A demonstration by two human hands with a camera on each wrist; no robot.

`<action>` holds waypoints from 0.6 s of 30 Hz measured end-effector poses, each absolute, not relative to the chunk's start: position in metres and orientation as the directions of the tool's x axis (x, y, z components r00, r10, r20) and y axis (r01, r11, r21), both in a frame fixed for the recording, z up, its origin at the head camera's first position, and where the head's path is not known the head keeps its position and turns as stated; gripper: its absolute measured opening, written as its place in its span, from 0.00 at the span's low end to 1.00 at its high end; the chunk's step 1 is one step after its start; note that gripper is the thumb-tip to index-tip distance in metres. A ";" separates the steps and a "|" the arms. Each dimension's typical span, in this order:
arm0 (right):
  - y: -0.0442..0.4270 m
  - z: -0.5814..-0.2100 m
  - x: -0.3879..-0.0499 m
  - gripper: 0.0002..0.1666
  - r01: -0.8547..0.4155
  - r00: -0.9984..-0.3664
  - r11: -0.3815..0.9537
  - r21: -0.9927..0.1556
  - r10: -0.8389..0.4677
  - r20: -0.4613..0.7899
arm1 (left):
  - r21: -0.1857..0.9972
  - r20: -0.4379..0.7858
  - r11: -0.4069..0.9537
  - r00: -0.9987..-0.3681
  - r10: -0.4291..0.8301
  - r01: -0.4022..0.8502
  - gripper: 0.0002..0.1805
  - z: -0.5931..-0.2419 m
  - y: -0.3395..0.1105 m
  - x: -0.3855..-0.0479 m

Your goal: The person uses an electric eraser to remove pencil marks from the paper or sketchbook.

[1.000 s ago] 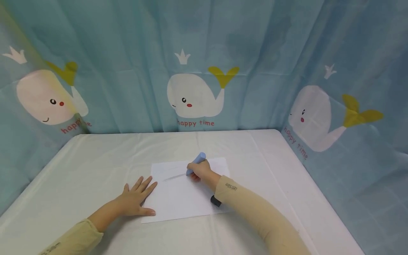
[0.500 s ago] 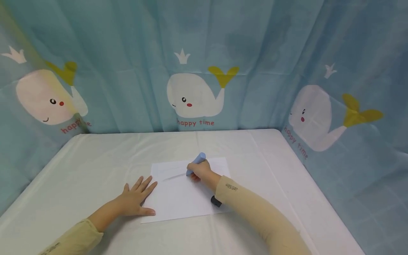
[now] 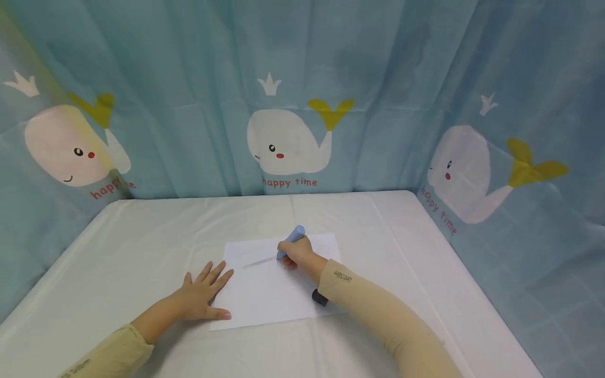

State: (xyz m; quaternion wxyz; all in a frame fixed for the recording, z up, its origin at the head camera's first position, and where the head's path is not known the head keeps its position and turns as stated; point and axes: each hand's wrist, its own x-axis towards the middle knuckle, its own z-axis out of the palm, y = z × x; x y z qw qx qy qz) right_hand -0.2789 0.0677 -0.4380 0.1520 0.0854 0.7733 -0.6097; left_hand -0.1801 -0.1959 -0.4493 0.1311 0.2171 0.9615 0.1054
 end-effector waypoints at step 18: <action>0.063 -0.438 -0.280 0.16 0.309 -0.945 0.243 -0.919 -0.031 -0.326 | 0.257 -0.201 0.882 -0.871 0.448 0.395 0.58 -0.448 -0.195 -0.179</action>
